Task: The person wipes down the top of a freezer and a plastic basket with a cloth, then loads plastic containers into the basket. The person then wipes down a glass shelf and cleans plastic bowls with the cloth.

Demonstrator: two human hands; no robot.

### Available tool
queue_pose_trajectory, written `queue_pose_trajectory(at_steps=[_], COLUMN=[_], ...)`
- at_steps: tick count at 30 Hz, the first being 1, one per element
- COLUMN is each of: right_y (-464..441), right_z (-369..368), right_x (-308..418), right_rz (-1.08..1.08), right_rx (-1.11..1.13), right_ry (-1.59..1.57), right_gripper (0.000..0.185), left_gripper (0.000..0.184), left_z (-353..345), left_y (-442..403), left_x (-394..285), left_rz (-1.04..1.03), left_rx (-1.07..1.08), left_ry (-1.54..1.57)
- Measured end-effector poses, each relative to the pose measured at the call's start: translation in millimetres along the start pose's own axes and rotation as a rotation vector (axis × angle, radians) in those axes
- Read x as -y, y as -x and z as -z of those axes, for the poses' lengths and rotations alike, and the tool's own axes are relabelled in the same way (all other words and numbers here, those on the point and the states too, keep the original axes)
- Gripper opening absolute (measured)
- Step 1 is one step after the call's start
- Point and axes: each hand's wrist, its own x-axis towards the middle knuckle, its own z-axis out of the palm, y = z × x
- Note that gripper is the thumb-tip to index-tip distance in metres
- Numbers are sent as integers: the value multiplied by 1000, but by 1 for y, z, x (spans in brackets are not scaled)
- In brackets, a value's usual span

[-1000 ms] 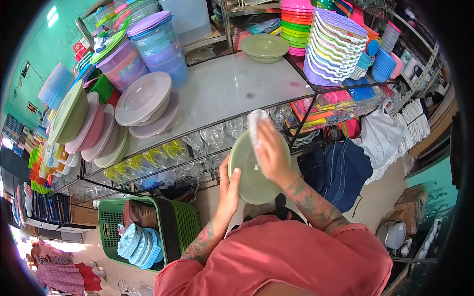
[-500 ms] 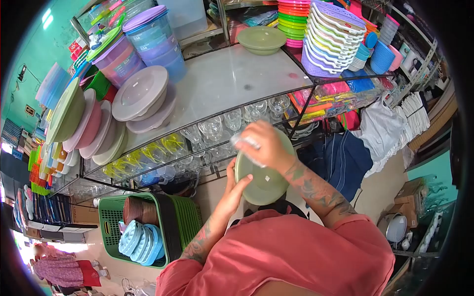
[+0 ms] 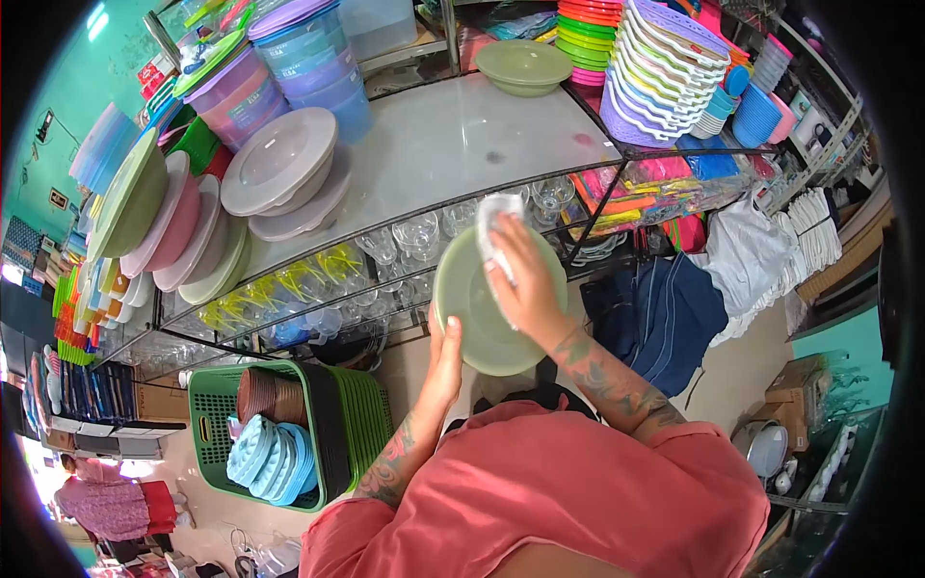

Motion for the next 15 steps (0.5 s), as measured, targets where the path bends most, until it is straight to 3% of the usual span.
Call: queue_pose_trajectory(at_steps=[5, 9, 12, 15], right_y=[-2, -10, -10, -1], right_z=[2, 11, 11, -4], right_x=[47, 3, 4, 41], right_rz=[115, -9, 8, 92], right_rx=[329, 75, 36, 246], right_ry=[-17, 166, 85, -69], right_gripper=[48, 49, 50, 55], left_gripper=[87, 91, 84, 83], left_z=[2, 22, 10, 0], left_y=[-8, -11, -4, -13], left_x=[1, 14, 11, 11], left_rz=[-127, -97, -31, -91], left_rx=[-47, -16, 1, -43], left_ry=[-62, -82, 15, -8])
